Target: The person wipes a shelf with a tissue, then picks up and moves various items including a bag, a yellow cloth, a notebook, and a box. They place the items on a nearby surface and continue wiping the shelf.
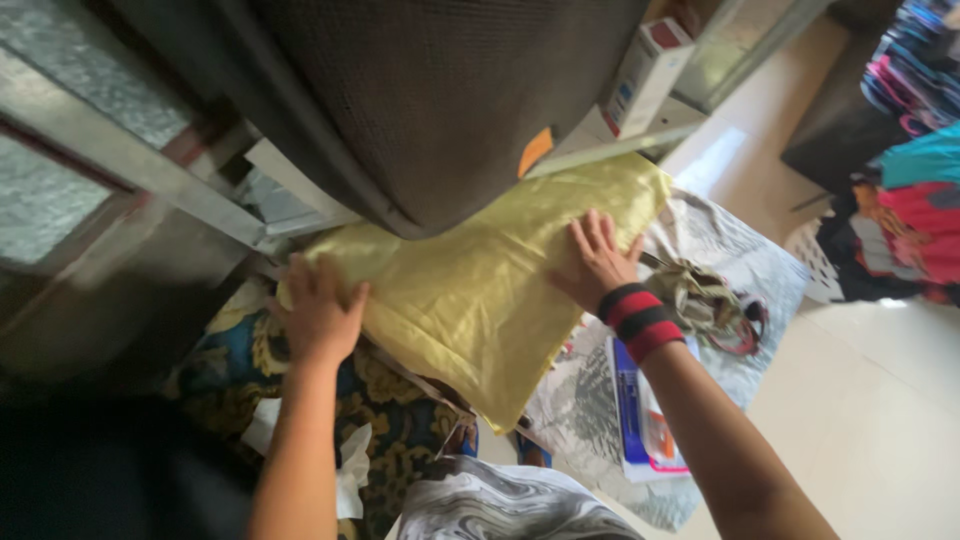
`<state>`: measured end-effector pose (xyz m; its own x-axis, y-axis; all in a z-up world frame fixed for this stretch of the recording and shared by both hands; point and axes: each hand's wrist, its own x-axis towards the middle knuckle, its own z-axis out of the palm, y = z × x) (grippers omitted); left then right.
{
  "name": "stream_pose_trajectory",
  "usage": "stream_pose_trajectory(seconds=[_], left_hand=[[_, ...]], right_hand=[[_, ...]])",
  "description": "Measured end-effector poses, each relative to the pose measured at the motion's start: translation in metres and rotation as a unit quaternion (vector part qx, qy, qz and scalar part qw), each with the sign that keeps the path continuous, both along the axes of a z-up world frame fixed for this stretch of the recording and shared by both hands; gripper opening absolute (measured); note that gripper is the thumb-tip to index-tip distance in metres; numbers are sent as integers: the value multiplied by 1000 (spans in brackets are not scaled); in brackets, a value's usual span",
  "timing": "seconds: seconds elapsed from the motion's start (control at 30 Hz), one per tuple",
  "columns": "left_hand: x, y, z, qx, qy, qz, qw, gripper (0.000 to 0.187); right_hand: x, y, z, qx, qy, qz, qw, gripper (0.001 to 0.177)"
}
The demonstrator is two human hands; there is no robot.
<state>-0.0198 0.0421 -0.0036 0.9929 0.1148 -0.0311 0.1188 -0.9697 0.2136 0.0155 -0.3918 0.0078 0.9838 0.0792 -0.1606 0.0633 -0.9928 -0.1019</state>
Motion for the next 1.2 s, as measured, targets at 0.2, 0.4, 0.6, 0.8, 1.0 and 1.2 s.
stream_pose_trajectory(seconds=[0.2, 0.4, 0.6, 0.8, 1.0, 1.2], left_hand=[[-23, -36, 8, -55, -96, -112, 988, 98], [-34, -58, 14, -36, -55, -152, 986, 93], [-30, -50, 7, 3, -82, -172, 982, 93], [-38, -55, -6, -19, -110, -173, 979, 89], [-47, -61, -10, 6, -72, -136, 988, 87], [-31, -64, -10, 41, 4, -129, 991, 91]], right_hand=[[-19, 5, 11, 15, -48, -45, 998, 103], [-30, 13, 19, 30, -11, -69, 997, 106], [-48, 20, 16, 31, -65, -76, 995, 95], [-127, 18, 5, 115, -114, -77, 984, 81], [-201, -13, -16, 160, -60, -124, 977, 73], [-242, -70, -58, 152, 5, -157, 976, 68]])
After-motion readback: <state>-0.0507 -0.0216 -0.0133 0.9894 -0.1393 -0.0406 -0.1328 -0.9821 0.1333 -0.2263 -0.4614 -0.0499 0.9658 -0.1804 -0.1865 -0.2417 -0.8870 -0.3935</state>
